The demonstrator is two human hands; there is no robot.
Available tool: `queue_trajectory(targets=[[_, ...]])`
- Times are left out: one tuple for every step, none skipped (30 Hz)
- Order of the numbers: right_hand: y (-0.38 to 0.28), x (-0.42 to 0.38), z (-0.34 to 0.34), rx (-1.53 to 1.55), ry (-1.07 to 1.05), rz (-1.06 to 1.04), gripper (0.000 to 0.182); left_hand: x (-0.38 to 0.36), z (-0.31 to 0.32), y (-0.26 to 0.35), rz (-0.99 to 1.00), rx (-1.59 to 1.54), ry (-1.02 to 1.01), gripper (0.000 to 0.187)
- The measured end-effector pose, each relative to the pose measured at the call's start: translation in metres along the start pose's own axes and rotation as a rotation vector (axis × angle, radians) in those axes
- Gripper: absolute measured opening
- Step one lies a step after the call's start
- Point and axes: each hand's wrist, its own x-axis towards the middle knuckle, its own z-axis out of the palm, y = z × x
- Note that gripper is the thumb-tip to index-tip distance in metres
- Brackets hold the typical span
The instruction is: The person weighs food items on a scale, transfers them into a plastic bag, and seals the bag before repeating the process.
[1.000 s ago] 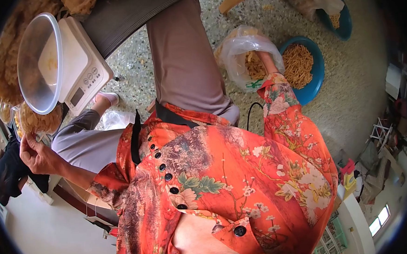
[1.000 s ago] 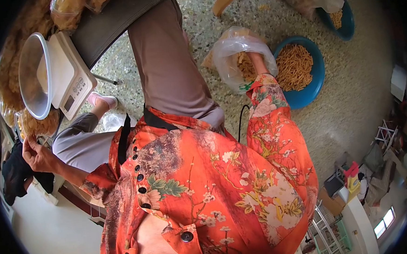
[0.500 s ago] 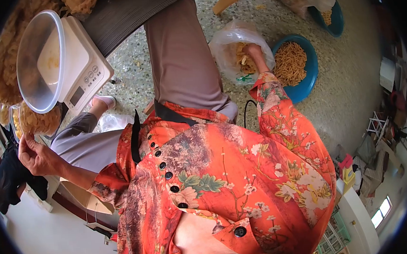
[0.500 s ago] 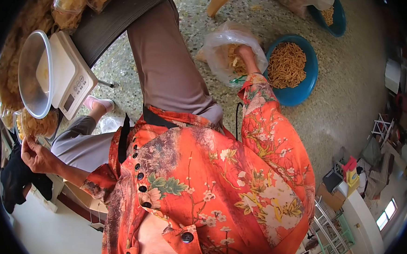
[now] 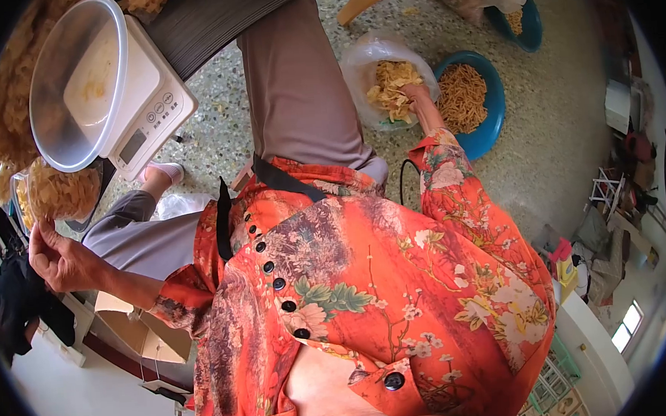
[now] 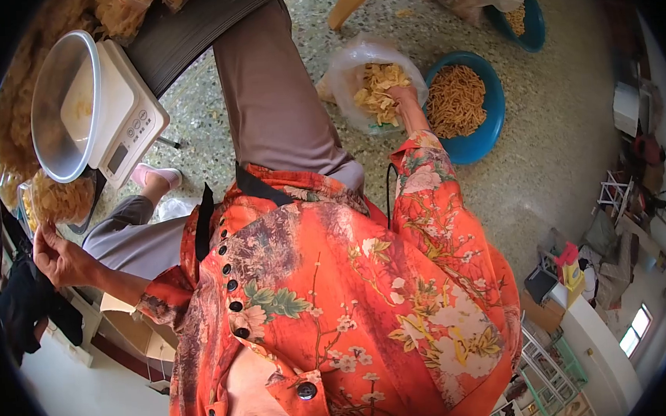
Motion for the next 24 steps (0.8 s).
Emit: queue_trajectory(targets=[[0.001,0.001,-0.003,0.001,0.007,-0.001,0.054,0.000,0.001,0.000,-0.004,-0.005,-0.002,0.017],[0.002,0.001,-0.006,0.043,-0.016,-0.006,0.052,0.000,0.001,0.001,-0.003,-0.023,0.002,0.016],[0.001,0.000,-0.006,0.086,-0.041,-0.016,0.051,0.000,-0.001,0.000,-0.003,-0.042,0.011,0.016],[0.002,0.001,-0.008,0.126,-0.066,-0.021,0.049,0.000,0.000,0.001,-0.007,-0.045,0.013,0.016],[0.008,0.011,-0.010,0.165,-0.092,-0.026,0.047,0.000,0.001,0.003,0.003,-0.038,0.024,0.016],[0.013,0.018,-0.011,0.203,-0.120,-0.029,0.046,0.000,0.001,0.004,0.014,-0.028,0.034,0.016],[0.024,0.049,-0.013,0.199,-0.125,-0.027,0.046,-0.005,0.003,0.006,0.015,-0.021,0.033,0.016],[0.030,0.071,-0.021,0.282,-0.215,-0.030,0.044,-0.005,0.003,0.007,0.018,-0.013,0.024,0.016],[0.032,0.080,-0.024,0.366,-0.307,-0.033,0.043,-0.005,0.003,0.007,0.022,-0.005,0.015,0.016],[0.030,0.068,-0.024,0.366,-0.309,-0.037,0.043,-0.004,0.003,0.002,0.020,-0.006,0.020,0.016],[0.021,0.035,-0.025,0.283,-0.248,-0.087,0.039,-0.004,0.005,-0.006,0.047,-0.036,0.025,0.015],[0.009,0.009,-0.018,0.198,-0.195,-0.141,0.036,-0.003,0.005,-0.011,0.075,-0.060,0.038,0.014],[0.031,0.066,-0.023,0.272,-0.333,-0.164,0.034,-0.004,0.006,-0.008,0.080,0.010,0.046,0.011],[0.054,0.124,-0.029,0.345,-0.474,-0.175,0.033,-0.008,0.004,-0.003,0.103,-0.025,0.041,0.009],[0.056,0.116,-0.038,0.352,-0.452,-0.181,0.033,-0.010,0.004,0.002,0.091,-0.053,0.028,0.008],[0.057,0.099,-0.041,0.350,-0.423,-0.183,0.034,-0.008,0.001,0.009,0.186,0.073,0.040,0.007],[0.058,0.078,-0.043,0.340,-0.412,-0.185,0.034,-0.009,0.005,0.007,0.110,-0.060,0.067,0.006],[0.055,0.061,-0.039,0.337,-0.414,-0.182,0.034,-0.009,0.003,0.006,0.156,-0.029,0.039,0.008],[0.054,0.052,-0.039,0.329,-0.408,-0.187,0.034,-0.010,0.003,0.008,0.164,-0.051,0.036,0.008],[0.055,0.045,-0.039,0.318,-0.403,-0.202,0.034,-0.012,0.005,0.005,0.118,-0.117,0.038,0.008],[0.062,0.046,-0.035,0.321,-0.406,-0.201,0.034,-0.019,0.001,0.006,0.190,-0.066,0.038,0.009],[0.061,0.042,-0.035,0.305,-0.403,-0.208,0.034,-0.020,0.003,0.006,0.159,-0.114,0.051,0.009],[0.063,0.039,-0.039,0.297,-0.394,-0.215,0.035,-0.020,0.003,0.005,0.175,-0.089,0.048,0.008],[0.066,0.041,-0.041,0.288,-0.391,-0.222,0.035,-0.019,0.002,0.003,0.193,-0.067,0.044,0.008]])
